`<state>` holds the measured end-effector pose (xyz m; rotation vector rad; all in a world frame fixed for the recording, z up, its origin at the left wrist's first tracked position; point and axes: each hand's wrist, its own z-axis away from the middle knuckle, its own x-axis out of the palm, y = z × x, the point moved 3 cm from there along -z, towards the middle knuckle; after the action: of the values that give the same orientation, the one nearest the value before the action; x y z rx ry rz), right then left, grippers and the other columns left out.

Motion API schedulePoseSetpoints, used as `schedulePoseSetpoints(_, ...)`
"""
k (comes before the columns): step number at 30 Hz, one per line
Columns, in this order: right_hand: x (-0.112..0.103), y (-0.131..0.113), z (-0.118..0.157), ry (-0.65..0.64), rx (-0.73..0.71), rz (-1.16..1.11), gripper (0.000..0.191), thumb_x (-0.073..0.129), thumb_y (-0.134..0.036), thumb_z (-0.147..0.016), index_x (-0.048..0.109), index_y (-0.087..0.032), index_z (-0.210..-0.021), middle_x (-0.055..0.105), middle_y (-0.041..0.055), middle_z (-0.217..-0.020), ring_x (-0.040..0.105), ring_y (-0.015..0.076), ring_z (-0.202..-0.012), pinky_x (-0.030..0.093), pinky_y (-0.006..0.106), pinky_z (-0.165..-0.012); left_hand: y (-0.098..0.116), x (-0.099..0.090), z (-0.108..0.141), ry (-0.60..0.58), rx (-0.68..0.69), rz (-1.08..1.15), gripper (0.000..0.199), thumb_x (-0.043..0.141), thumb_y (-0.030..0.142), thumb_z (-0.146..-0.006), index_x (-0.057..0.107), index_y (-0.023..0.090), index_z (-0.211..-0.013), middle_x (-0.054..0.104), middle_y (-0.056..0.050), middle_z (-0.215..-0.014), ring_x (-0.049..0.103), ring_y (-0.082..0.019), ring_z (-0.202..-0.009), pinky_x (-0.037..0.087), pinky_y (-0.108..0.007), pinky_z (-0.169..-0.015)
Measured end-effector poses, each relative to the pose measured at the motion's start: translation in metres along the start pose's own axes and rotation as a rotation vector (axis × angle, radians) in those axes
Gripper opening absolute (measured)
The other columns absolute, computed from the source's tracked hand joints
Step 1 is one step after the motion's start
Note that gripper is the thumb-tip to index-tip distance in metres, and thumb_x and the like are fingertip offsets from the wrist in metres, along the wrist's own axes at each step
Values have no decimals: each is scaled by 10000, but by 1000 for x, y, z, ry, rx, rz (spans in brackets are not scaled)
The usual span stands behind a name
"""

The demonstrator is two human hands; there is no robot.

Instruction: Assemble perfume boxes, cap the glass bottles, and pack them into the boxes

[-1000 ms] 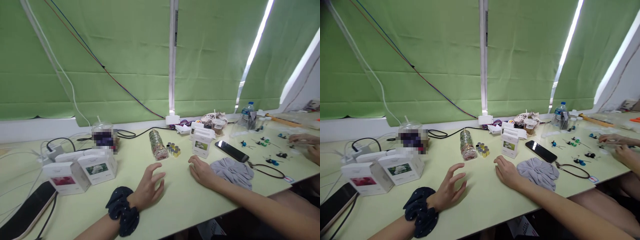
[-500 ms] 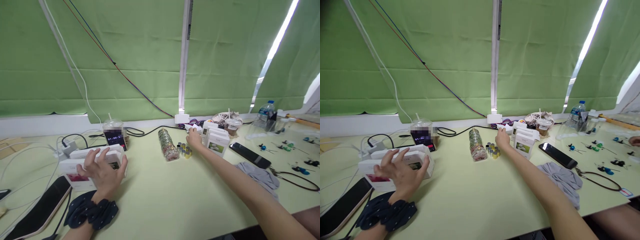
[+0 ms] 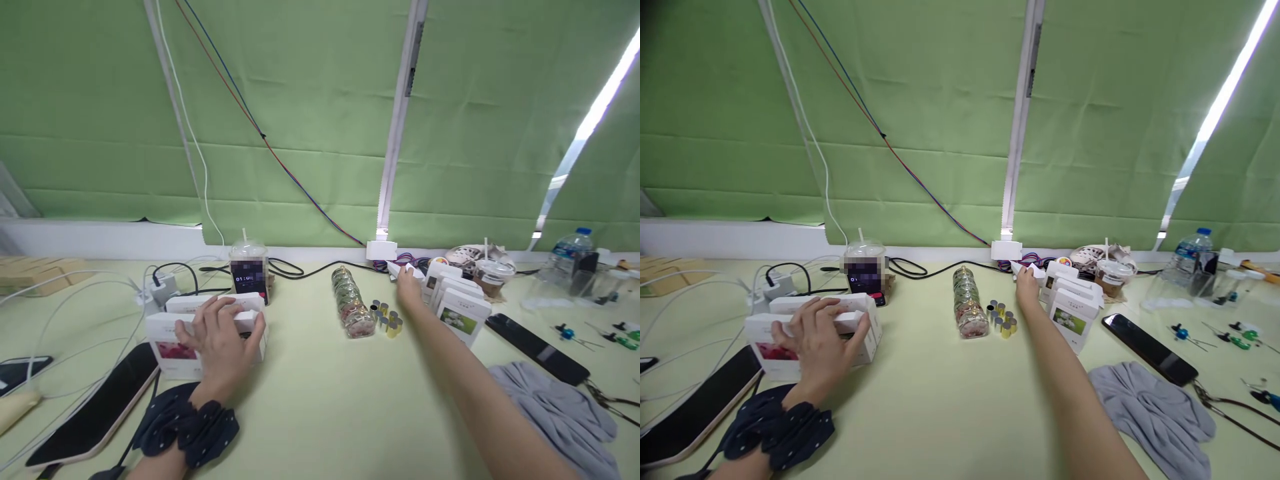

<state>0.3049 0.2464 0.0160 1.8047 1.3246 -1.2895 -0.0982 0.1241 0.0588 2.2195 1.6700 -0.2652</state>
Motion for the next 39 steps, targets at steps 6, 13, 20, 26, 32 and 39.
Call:
schedulePoseSetpoints(6, -25, -10, 12, 27, -60, -37, 268, 436, -21, -845, 489, -108, -1093, 520, 177, -1114, 644, 202, -823, 472, 268, -647, -4, 5, 1, 43, 9, 30, 227, 615, 367, -793, 493, 193, -873, 637, -125, -969, 512, -349, -1124, 167, -641, -1021)
schedulePoseSetpoints(13, -87, -11, 57, 241, -317, -510, 40, 471, -175, -868, 506, -177, -887, 519, 93, -969, 570, 226, -860, 498, 356, -742, -12, 12, 5, 119, 27, 21, 279, 590, 448, -767, 489, 189, -792, 631, -95, -798, 548, -321, -965, 246, -589, -968)
schedulePoseSetpoints(20, -136, 26, 156, 261, -572, -872, 115, 525, -242, -875, 454, -225, -786, 531, 48, -831, 551, 194, -775, 504, 323, -679, -6, 16, 13, 97, 130, 130, 298, 627, 446, -726, 439, 217, -760, 603, -46, -733, 557, -285, -868, 290, -549, -939)
schedulePoseSetpoints(26, -108, 55, 206, -81, -761, -901, 127, 520, -117, -818, 457, -222, -784, 529, 42, -863, 568, 172, -781, 494, 297, -678, 31, 16, 17, 60, 292, 312, 249, 667, 310, -743, 430, 236, -768, 586, -11, -740, 561, -249, -857, 315, -549, -985)
schedulePoseSetpoints(32, -104, 61, 201, -381, -685, -690, 258, 730, -251, -680, 512, -212, -811, 524, 32, -1009, 565, 139, -678, 504, 306, -638, 67, 16, 16, 8, 313, 443, 175, 653, 255, -771, 484, 214, -760, 579, -20, -732, 544, -202, -750, 439, -367, -735)
schedulePoseSetpoints(39, -106, 48, 193, -512, -600, -485, 1025, 821, -517, -489, 342, -309, -1370, 262, 137, -1468, 322, 377, -1295, 405, 517, -940, 114, 7, 12, 13, 332, 571, 128, 656, 221, -792, 530, 204, -803, 584, -16, -740, 538, -182, -718, 429, -320, -657)
